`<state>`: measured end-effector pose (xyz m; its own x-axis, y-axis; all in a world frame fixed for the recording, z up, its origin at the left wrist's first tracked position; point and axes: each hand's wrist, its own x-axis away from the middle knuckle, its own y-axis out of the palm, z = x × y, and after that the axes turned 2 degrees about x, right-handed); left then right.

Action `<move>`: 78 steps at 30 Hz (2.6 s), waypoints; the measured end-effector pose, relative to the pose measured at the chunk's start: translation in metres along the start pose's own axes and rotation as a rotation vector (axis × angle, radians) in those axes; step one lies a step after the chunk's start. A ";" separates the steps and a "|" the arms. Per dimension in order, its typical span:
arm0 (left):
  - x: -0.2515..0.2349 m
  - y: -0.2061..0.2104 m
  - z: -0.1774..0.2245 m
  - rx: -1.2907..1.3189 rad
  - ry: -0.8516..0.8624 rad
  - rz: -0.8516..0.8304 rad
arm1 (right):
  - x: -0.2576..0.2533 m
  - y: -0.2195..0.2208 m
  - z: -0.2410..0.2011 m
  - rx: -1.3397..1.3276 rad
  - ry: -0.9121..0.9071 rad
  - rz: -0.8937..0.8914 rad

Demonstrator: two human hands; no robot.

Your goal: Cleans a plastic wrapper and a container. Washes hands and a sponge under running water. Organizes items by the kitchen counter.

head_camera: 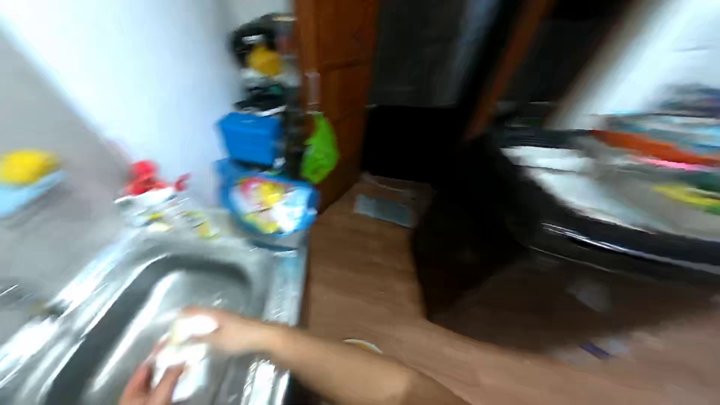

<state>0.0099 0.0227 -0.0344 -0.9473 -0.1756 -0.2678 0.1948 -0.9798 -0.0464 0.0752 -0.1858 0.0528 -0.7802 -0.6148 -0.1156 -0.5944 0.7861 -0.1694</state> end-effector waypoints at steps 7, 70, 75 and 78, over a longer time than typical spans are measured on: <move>0.024 0.010 0.057 -0.110 -0.221 0.351 | -0.034 0.024 0.033 -0.095 0.196 -0.214; 0.050 0.015 0.053 0.986 -0.407 0.481 | 0.010 0.077 0.035 0.587 -0.570 -0.109; 0.054 0.000 0.053 1.120 -0.359 0.350 | 0.003 0.053 0.031 0.483 -0.212 0.131; 0.051 0.004 0.061 0.923 -0.451 0.411 | -0.017 0.035 0.017 0.320 -0.033 -0.009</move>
<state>-0.0536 0.0043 0.0106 -0.8964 -0.3389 0.2857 0.4291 -0.5013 0.7514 0.0709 -0.1486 0.0320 -0.7650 -0.6278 -0.1437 -0.5060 0.7239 -0.4690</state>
